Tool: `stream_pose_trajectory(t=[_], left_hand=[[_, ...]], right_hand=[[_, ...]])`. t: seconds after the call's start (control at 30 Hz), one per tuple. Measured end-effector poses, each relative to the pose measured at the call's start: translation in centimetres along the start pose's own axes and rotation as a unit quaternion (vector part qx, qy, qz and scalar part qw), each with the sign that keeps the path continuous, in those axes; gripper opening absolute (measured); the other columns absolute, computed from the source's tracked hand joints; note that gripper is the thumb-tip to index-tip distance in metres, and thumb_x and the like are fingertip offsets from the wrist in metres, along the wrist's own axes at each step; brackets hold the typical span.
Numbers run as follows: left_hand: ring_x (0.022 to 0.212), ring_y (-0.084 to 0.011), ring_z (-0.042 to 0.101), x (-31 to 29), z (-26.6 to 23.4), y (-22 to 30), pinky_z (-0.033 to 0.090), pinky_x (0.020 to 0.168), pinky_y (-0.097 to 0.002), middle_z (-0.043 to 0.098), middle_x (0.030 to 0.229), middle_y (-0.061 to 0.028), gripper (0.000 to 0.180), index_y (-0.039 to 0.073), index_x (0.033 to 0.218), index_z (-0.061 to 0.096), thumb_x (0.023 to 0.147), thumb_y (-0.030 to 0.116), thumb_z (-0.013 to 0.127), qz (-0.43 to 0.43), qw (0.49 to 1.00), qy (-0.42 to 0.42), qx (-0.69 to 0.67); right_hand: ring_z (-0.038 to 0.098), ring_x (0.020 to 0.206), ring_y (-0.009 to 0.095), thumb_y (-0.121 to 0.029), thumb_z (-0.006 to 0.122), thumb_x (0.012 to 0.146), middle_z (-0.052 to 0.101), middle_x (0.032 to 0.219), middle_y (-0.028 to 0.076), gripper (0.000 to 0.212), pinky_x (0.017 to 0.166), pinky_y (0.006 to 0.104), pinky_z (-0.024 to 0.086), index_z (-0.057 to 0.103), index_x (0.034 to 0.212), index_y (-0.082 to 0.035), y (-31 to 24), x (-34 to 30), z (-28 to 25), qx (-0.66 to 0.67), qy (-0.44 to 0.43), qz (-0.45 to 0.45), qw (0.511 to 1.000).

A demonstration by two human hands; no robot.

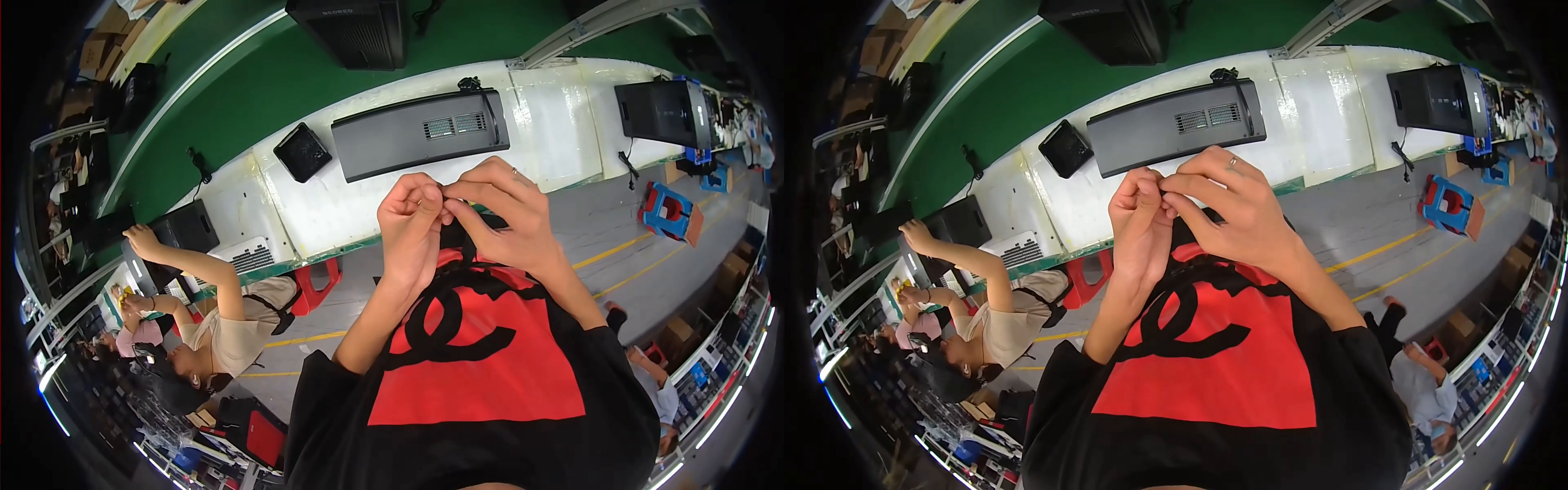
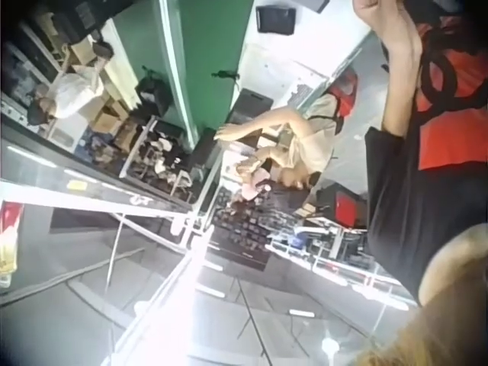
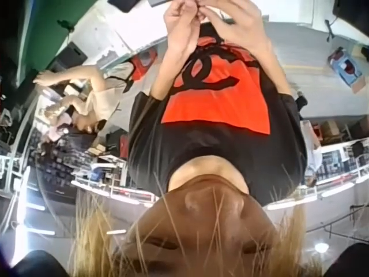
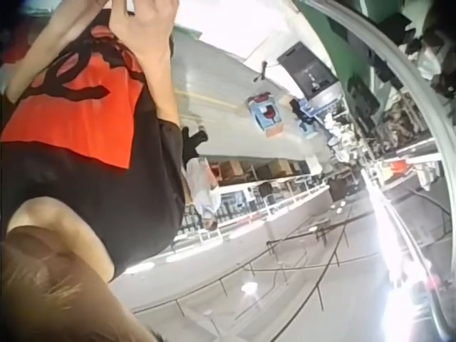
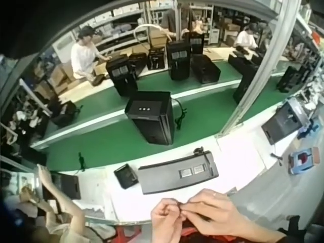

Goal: Installing small rubber feet into the base of electronic devices at an assembly station.

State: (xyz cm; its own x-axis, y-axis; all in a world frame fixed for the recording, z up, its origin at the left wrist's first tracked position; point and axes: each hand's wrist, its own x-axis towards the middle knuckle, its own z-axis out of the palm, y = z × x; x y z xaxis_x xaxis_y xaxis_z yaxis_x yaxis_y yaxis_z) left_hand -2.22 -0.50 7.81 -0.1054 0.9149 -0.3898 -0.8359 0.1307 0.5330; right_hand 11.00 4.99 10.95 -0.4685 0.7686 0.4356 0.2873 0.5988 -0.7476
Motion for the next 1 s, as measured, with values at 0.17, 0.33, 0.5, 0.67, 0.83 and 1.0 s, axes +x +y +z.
stream_pose_trajectory(t=[0.17, 0.33, 0.5, 0.67, 0.83, 1.0], left_hand=[[0.068, -0.0101, 0.055, 0.1, -0.4, 0.1, 0.045, 0.064, -0.0228, 0.061, 0.081, -0.0033, 0.018, 0.001, 0.092, 0.059, 0.087, 0.015, 0.069, 0.026, 0.998, 0.004, 0.049], [0.069, -0.0117, 0.056, 0.4, -0.8, 0.1, 0.046, 0.064, -0.0228, 0.065, 0.086, -0.0064, 0.020, -0.004, 0.099, 0.063, 0.088, 0.013, 0.068, -0.018, 1.000, -0.004, 0.019], [0.069, -0.0120, 0.055, 0.7, -2.0, 0.2, 0.045, 0.064, -0.0238, 0.065, 0.085, -0.0071, 0.023, -0.004, 0.102, 0.065, 0.090, 0.015, 0.064, -0.023, 0.993, -0.017, 0.114], [0.067, -0.0110, 0.053, 1.3, -3.7, 0.2, 0.044, 0.062, -0.0233, 0.064, 0.082, -0.0063, 0.021, -0.005, 0.096, 0.067, 0.090, 0.015, 0.065, -0.046, 0.985, -0.024, 0.163], [0.065, -0.0057, 0.051, 1.3, -6.0, -1.3, 0.042, 0.059, -0.0198, 0.063, 0.075, -0.0016, 0.022, -0.003, 0.092, 0.068, 0.090, 0.019, 0.066, -0.103, 0.964, -0.024, 0.243], [0.064, -0.0053, 0.051, 2.1, -7.7, -2.3, 0.041, 0.058, -0.0197, 0.062, 0.075, -0.0010, 0.022, -0.002, 0.091, 0.068, 0.090, 0.020, 0.066, -0.147, 0.951, -0.022, 0.270]], right_hand=[[0.059, 0.067, 0.023, 0.008, 0.070, 0.065, 0.061, 0.080, 0.008, 0.019, 0.061, 0.0304, 0.047, 0.067, 0.083, 0.001, -0.3, 0.0, 0.3, -0.017, 0.012, -0.013, 1.000], [0.058, 0.071, 0.019, 0.007, 0.071, 0.068, 0.061, 0.080, 0.008, 0.016, 0.061, 0.0282, 0.045, 0.069, 0.083, 0.001, 0.8, -0.3, 0.6, 0.069, 0.004, 0.060, 0.996], [0.058, 0.075, 0.016, 0.006, 0.073, 0.072, 0.061, 0.080, 0.008, 0.016, 0.063, 0.0269, 0.045, 0.070, 0.087, 0.001, 1.7, -1.7, 2.1, 0.134, 0.042, 0.158, 0.977], [0.059, 0.069, 0.016, 0.006, 0.072, 0.072, 0.061, 0.078, 0.007, 0.015, 0.062, 0.0260, 0.047, 0.068, 0.086, 0.001, 1.7, -1.9, 2.3, 0.046, 0.010, 0.129, 0.991], [0.059, 0.069, 0.022, 0.003, 0.071, 0.073, 0.060, 0.076, 0.007, 0.013, 0.063, 0.0305, 0.048, 0.069, 0.085, -0.002, 2.6, -2.5, 2.0, 0.035, -0.073, 0.144, 0.986], [0.059, 0.069, 0.023, 0.003, 0.069, 0.074, 0.059, 0.075, 0.008, 0.011, 0.063, 0.0311, 0.048, 0.066, 0.085, -0.001, 3.9, -2.5, 2.2, 0.044, -0.142, 0.152, 0.977]])
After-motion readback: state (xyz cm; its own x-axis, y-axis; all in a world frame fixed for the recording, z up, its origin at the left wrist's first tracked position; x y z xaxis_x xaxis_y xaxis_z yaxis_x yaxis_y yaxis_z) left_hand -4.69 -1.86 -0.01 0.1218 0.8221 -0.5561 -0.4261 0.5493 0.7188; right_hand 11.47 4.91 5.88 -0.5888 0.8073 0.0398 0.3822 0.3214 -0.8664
